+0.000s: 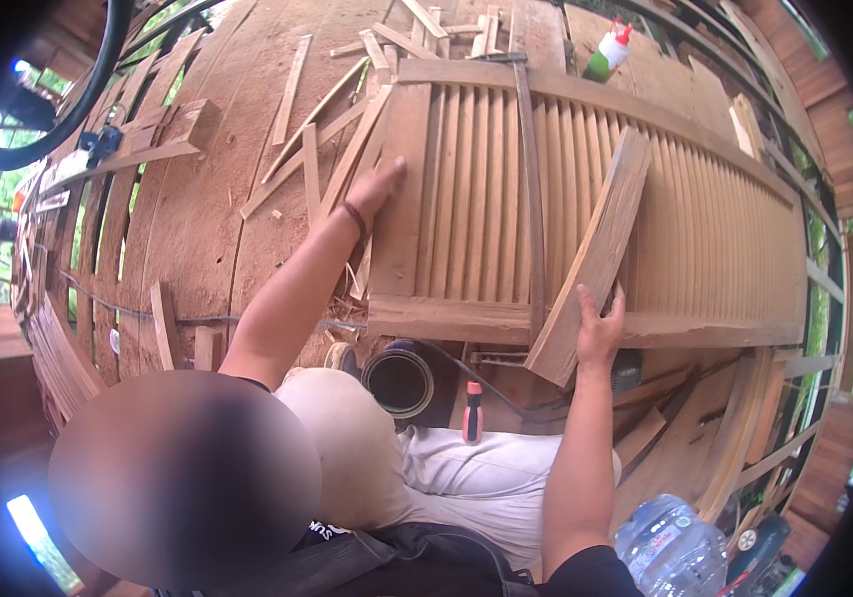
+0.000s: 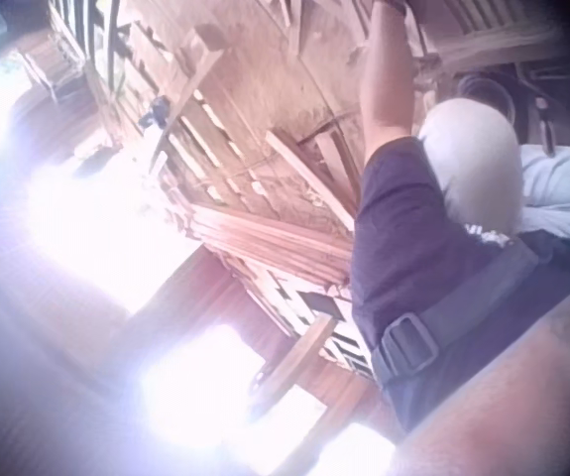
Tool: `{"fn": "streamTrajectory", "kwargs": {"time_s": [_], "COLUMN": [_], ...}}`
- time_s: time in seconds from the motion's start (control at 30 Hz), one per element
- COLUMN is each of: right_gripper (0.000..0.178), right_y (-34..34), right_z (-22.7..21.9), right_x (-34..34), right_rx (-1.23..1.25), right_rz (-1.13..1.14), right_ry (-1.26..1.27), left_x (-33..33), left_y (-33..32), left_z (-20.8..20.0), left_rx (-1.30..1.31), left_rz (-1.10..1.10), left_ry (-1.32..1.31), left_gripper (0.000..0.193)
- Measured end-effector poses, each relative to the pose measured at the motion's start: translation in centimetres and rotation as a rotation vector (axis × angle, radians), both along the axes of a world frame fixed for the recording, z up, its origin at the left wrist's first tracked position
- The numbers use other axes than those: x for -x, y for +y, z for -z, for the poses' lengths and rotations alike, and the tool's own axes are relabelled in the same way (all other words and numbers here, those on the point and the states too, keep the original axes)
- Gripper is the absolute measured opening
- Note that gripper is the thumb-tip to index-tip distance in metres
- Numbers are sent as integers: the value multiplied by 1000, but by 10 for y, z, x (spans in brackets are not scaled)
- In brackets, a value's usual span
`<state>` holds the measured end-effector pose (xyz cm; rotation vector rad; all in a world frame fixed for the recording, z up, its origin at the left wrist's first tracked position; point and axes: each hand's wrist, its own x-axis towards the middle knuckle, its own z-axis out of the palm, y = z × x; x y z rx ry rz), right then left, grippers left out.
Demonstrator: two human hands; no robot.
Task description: The person is assembling a wooden structure by fitting thin wooden slats into a curved frame. They use a hammer to tap the slats into place and adjust their position as needed.
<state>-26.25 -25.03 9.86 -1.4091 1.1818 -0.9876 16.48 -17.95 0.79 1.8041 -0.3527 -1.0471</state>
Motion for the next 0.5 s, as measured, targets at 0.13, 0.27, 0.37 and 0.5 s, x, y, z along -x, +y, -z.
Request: {"fn": "streamTrajectory", "kwargs": {"time_s": [0.13,0.27,0.37,0.5], "right_gripper": [72,74,80,70], "right_y": [6,30,3,9], "right_z": [-35,-99,-152,-243], "right_x": [30,-14,-65,-164], "right_rx": [-176,132,468,968], "right_rz": [-101,-283,-449,-619], "right_ry": [136,385,704,1253], "left_x": [80,126,129,125], "left_y": [64,120,119,124], "left_z": [-5,-30,-17,-22], "left_rx": [-27,39,-9,-110], "left_rz": [150,-21,12,75], "left_ry": [74,125,-9,-174], "left_gripper": [63,62,66,72]}}
